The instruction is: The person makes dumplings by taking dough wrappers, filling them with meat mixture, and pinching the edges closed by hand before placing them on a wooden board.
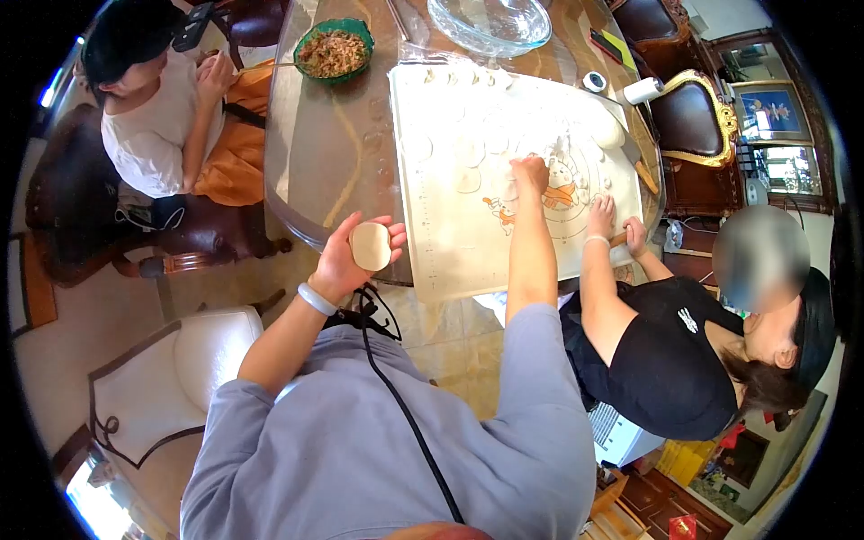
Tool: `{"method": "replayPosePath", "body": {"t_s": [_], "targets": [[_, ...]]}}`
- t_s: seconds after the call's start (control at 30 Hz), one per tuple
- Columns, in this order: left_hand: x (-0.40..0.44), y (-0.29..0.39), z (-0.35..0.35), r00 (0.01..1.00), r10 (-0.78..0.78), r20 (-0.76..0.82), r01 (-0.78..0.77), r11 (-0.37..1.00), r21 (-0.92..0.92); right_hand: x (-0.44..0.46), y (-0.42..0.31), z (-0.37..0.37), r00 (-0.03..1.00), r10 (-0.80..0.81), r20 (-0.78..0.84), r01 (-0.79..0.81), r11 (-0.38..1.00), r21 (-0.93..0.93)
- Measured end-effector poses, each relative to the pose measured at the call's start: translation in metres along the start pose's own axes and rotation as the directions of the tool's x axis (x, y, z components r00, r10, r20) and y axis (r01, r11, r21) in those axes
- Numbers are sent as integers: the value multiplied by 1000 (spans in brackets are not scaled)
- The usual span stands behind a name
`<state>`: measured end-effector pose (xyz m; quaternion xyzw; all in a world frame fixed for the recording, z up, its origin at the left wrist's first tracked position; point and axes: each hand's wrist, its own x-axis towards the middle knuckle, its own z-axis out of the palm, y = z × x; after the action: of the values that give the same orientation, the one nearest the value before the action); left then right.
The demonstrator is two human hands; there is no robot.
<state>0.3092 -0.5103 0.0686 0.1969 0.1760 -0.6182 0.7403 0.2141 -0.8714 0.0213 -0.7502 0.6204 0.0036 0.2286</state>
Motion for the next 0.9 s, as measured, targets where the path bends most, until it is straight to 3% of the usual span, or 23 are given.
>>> {"method": "replayPosePath", "body": {"t_s": [0.1,0.23,0.33,0.4,0.47,0.53,0.57,0.67,0.8,0.9], "targets": [[1,1,-7,1000,-7,12,7,1000,-1,14,10,12,1000,20,0,-20,998,-67],[-1,1,-1,1000,-20,-2,20,1000,-6,13,25,28,985,-67,-160,73,997,28],[-2,1,-5,999,-29,-16,29,999,-16,14,32,23,996,-59,65,52,993,106],[1,2,-4,999,-35,-13,34,999,-28,20,40,30,987,-158,23,157,986,59],[1,1,-5,999,-26,23,26,1000,-9,22,53,32,967,-255,19,248,955,163],[-3,0,1,999,-27,45,28,999,-37,-2,49,14,979,-163,125,120,948,293],[-9,0,12,999,-32,3,32,999,-4,-13,43,4,978,-157,136,128,971,201],[-10,-1,9,999,-48,20,48,999,-9,-31,45,8,978,-209,-27,207,977,-38],[-7,-1,6,997,-70,20,70,997,-12,-49,42,13,974,-129,-184,143,988,64],[-5,1,9,997,-61,55,62,998,-15,-39,45,3,986,40,165,-64,988,142]]}}
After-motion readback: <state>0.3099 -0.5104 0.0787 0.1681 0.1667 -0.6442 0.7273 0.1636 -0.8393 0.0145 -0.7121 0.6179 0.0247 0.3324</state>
